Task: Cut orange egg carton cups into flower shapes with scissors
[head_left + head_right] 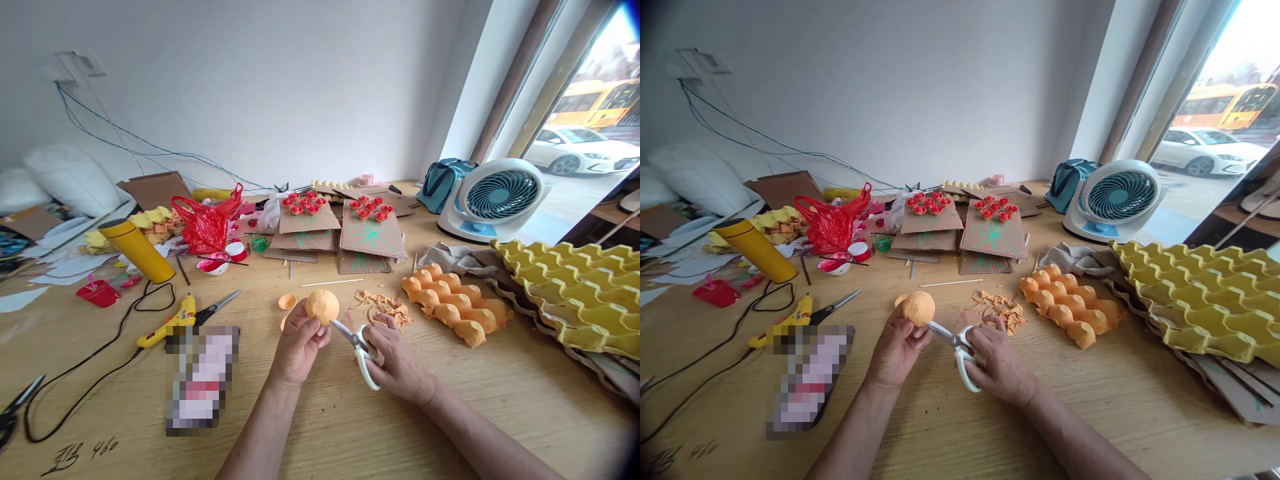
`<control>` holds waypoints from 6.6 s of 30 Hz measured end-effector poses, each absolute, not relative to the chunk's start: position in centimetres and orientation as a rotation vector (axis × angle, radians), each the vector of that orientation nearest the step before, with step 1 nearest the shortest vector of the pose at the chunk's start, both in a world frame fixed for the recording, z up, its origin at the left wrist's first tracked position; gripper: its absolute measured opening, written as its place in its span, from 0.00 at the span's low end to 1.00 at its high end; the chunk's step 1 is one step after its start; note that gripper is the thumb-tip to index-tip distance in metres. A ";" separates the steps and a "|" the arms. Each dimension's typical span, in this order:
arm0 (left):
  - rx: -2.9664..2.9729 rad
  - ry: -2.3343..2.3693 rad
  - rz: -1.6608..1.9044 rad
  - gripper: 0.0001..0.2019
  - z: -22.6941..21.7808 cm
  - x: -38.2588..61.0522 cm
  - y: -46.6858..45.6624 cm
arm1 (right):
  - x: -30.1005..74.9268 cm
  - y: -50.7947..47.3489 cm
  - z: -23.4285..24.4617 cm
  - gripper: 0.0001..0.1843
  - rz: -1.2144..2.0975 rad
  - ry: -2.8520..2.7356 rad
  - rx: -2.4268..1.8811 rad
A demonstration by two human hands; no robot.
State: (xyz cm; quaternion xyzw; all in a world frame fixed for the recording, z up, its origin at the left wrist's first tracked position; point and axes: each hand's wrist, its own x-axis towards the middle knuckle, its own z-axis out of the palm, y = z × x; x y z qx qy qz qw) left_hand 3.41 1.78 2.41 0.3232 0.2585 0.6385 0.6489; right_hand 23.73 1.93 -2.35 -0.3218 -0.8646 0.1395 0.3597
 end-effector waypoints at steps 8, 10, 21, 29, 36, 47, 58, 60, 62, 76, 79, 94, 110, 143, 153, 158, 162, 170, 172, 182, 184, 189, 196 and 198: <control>0.702 0.619 1.441 0.16 2.3 4.1 1.9 | 23.7 2.2 -3.0 0.08 0.387 -2.220 -0.854; 0.642 0.604 1.439 0.17 2.2 4.5 1.9 | 23.7 2.3 -3.1 0.08 0.389 -2.220 -0.865; 0.754 0.715 1.499 0.14 2.1 4.8 1.9 | 23.7 2.6 -3.2 0.08 0.528 -2.183 -0.856; 0.824 0.722 1.496 0.12 2.1 4.8 1.9 | 23.7 2.5 -2.9 0.09 0.580 -2.197 -0.857; 0.814 0.729 1.489 0.11 2.2 5.0 1.9 | 23.6 2.5 -3.0 0.11 0.627 -2.188 -0.853; 0.825 0.723 1.468 0.11 2.3 5.1 1.8 | 23.6 2.3 -2.7 0.09 0.678 -2.157 -0.838; 0.820 0.736 1.461 0.13 2.1 5.1 1.9 | 23.6 2.5 -3.1 0.06 0.646 -2.164 -0.836; 0.812 0.740 1.464 0.13 2.1 5.2 1.9 | 23.5 2.4 -3.0 0.07 0.664 -2.165 -0.832; 0.805 0.746 1.467 0.13 2.1 5.2 1.9 | 23.5 2.4 -2.9 0.08 0.681 -2.169 -0.831; 0.817 0.728 1.460 0.12 1.9 5.1 1.9 | 23.4 2.4 -2.8 0.08 0.643 -2.168 -0.827; 0.818 0.732 1.465 0.12 1.9 5.1 1.9 | 23.4 2.4 -2.8 0.09 0.641 -2.166 -0.831; 0.767 0.768 1.477 0.15 1.9 5.3 1.9 | 23.0 1.8 -2.3 0.17 0.791 -2.080 -0.828; 0.669 0.740 1.467 0.16 2.1 5.3 2.0 | 22.7 1.2 -1.8 0.19 0.834 -2.027 -0.855; 0.534 0.609 1.526 0.09 2.4 3.6 2.6 | 23.4 1.3 -1.6 0.11 1.268 -1.932 -0.929; 0.490 0.548 1.372 0.15 1.7 3.9 2.8 | 22.7 1.1 -1.9 0.15 1.012 -1.952 -0.945; 0.534 0.617 1.350 0.15 0.9 4.9 2.5 | 22.4 1.3 -2.2 0.17 0.837 -1.988 -0.979; 0.508 0.663 1.428 0.14 0.9 5.2 2.5 | 22.4 1.2 -2.2 0.16 0.827 -2.034 -0.965; 0.592 0.747 1.495 0.14 1.4 5.2 2.5 | 22.6 1.3 -2.5 0.15 0.808 -2.053 -0.934; 0.609 0.753 1.500 0.14 1.5 5.2 2.5 | 22.6 1.4 -2.6 0.14 0.801 -2.061 -0.920; 0.696 0.787 1.514 0.13 1.7 5.3 2.2 | 22.8 1.4 -2.4 0.13 0.837 -2.073 -0.876; 0.708 0.793 1.514 0.14 1.8 5.4 2.1 | 22.9 1.4 -2.4 0.13 0.850 -2.073 -0.868; 0.727 0.811 1.513 0.14 1.9 5.5 2.1 | 22.9 1.3 -2.4 0.12 0.872 -2.063 -0.848; 0.737 0.821 1.502 0.13 1.9 5.5 2.0 | 22.8 1.2 -2.0 0.12 0.901 -2.050 -0.834; 0.738 0.821 1.495 0.13 1.9 5.5 2.0 | 22.8 1.2 -1.9 0.11 0.907 -2.046 -0.829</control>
